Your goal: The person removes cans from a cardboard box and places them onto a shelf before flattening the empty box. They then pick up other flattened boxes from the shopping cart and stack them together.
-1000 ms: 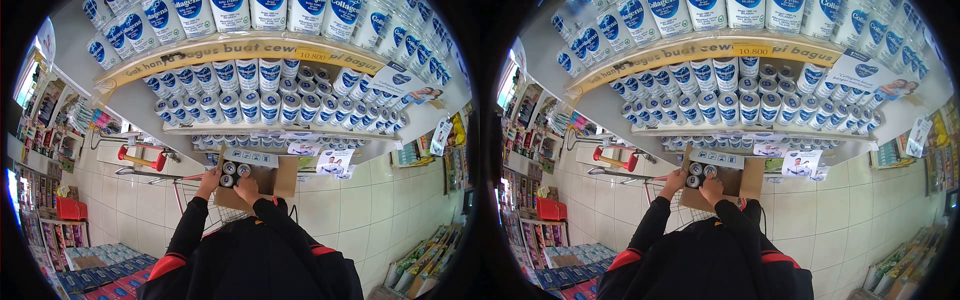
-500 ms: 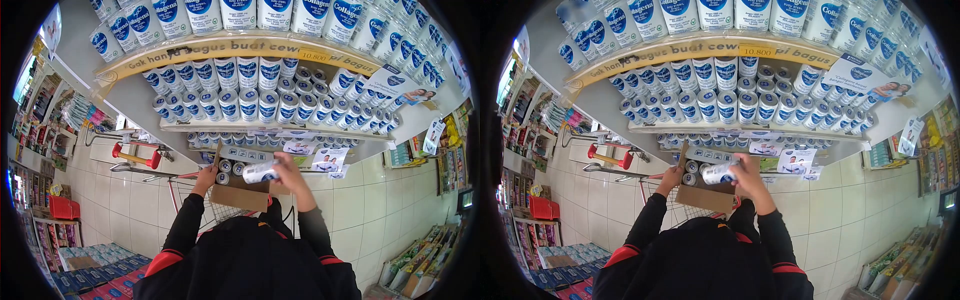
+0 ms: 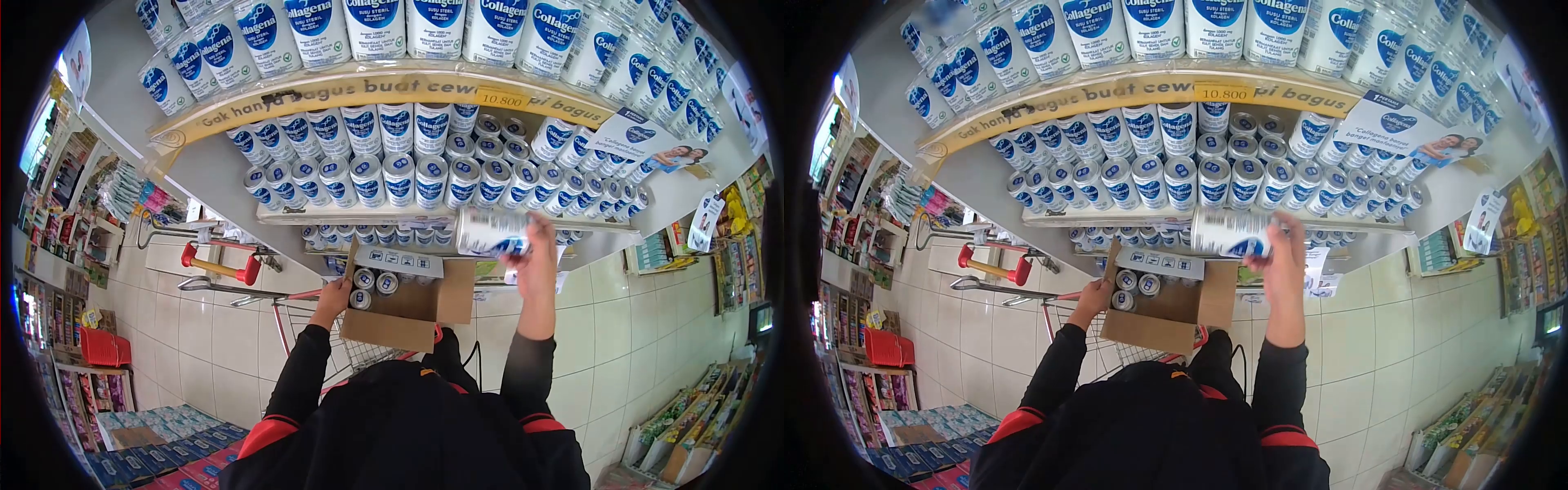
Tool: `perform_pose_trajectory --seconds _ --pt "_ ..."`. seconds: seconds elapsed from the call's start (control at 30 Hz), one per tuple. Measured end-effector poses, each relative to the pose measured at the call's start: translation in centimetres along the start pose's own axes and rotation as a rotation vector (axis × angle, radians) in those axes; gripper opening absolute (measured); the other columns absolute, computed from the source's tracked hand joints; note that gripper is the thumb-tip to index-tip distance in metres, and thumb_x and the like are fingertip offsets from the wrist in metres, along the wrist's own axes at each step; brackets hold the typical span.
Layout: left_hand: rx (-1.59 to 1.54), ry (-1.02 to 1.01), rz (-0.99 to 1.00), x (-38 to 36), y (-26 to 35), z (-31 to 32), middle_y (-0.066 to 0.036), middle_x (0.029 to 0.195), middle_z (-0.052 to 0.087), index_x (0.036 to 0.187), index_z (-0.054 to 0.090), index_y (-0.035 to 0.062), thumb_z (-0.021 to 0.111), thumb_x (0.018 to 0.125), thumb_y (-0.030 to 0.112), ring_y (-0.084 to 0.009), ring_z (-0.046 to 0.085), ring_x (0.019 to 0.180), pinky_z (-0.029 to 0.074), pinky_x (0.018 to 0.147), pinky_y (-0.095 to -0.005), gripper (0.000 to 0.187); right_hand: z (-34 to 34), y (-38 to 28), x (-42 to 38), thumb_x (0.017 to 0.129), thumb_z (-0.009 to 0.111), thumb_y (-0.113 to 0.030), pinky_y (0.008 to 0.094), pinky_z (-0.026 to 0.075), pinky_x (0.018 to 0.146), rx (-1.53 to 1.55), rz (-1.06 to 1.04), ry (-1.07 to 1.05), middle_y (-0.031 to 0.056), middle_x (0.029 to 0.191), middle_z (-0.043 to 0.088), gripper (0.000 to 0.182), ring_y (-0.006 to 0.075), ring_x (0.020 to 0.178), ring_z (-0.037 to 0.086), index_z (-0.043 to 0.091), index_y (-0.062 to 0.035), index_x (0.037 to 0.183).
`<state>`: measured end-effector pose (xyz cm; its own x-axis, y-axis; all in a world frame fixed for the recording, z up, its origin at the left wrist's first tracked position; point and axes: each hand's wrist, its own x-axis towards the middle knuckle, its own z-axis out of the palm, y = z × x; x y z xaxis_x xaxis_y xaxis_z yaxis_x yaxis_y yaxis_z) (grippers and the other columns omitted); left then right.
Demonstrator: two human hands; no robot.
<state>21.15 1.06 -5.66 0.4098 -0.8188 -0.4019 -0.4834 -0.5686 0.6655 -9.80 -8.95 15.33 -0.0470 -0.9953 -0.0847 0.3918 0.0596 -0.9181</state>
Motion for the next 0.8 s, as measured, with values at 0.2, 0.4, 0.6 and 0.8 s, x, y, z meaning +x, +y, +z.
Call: perform_pose_trajectory --seconds 0.2,0.4,0.6,0.8 --pt "0.001 0.007 0.006 -0.5 0.6 -0.2 -0.024 0.081 0.054 0.087 0.054 0.0012 0.037 0.079 0.031 -0.0388 0.049 0.082 0.039 0.071 -0.041 0.035 4.1 -3.6 6.2 0.075 0.056 -0.028 0.0255 0.043 0.049 -0.617 -0.695 -0.044 0.0129 0.072 0.054 0.041 0.0195 0.053 0.053 0.042 -0.0003 0.102" --pt "-0.003 0.065 0.079 -1.1 1.0 -0.2 -0.024 0.084 0.053 0.09 0.054 0.0021 0.037 0.079 0.031 -0.0389 0.049 0.084 0.038 0.072 -0.0413 0.035 8.1 -3.5 11.4 0.075 0.054 -0.036 0.0341 0.044 0.056 -1.177 -0.906 -0.084 0.0188 0.073 0.056 0.042 0.0297 0.063 0.055 0.049 0.0006 0.096" --pt "-0.009 0.082 0.06 -0.7 0.3 0.1 -0.023 0.078 0.055 0.091 0.054 0.0 0.039 0.079 0.033 -0.0356 0.053 0.081 0.04 0.072 -0.0363 0.038 8.6 -2.1 13.7 0.075 0.052 -0.042 0.036 0.043 0.06 -1.302 -1.072 -0.13 0.0204 0.077 0.055 0.047 0.0322 0.066 0.054 0.051 0.0011 0.094" --pt "-0.018 0.063 0.045 -1.0 0.9 -0.2 -0.024 0.08 0.055 0.091 0.054 -0.0004 0.039 0.079 0.033 -0.0362 0.053 0.082 0.04 0.072 -0.0364 0.038 8.4 -1.2 14.0 0.075 0.052 -0.038 0.0372 0.043 0.063 -1.258 -1.018 -0.202 0.0224 0.084 0.053 0.046 0.0335 0.068 0.054 0.047 0.0008 0.1"
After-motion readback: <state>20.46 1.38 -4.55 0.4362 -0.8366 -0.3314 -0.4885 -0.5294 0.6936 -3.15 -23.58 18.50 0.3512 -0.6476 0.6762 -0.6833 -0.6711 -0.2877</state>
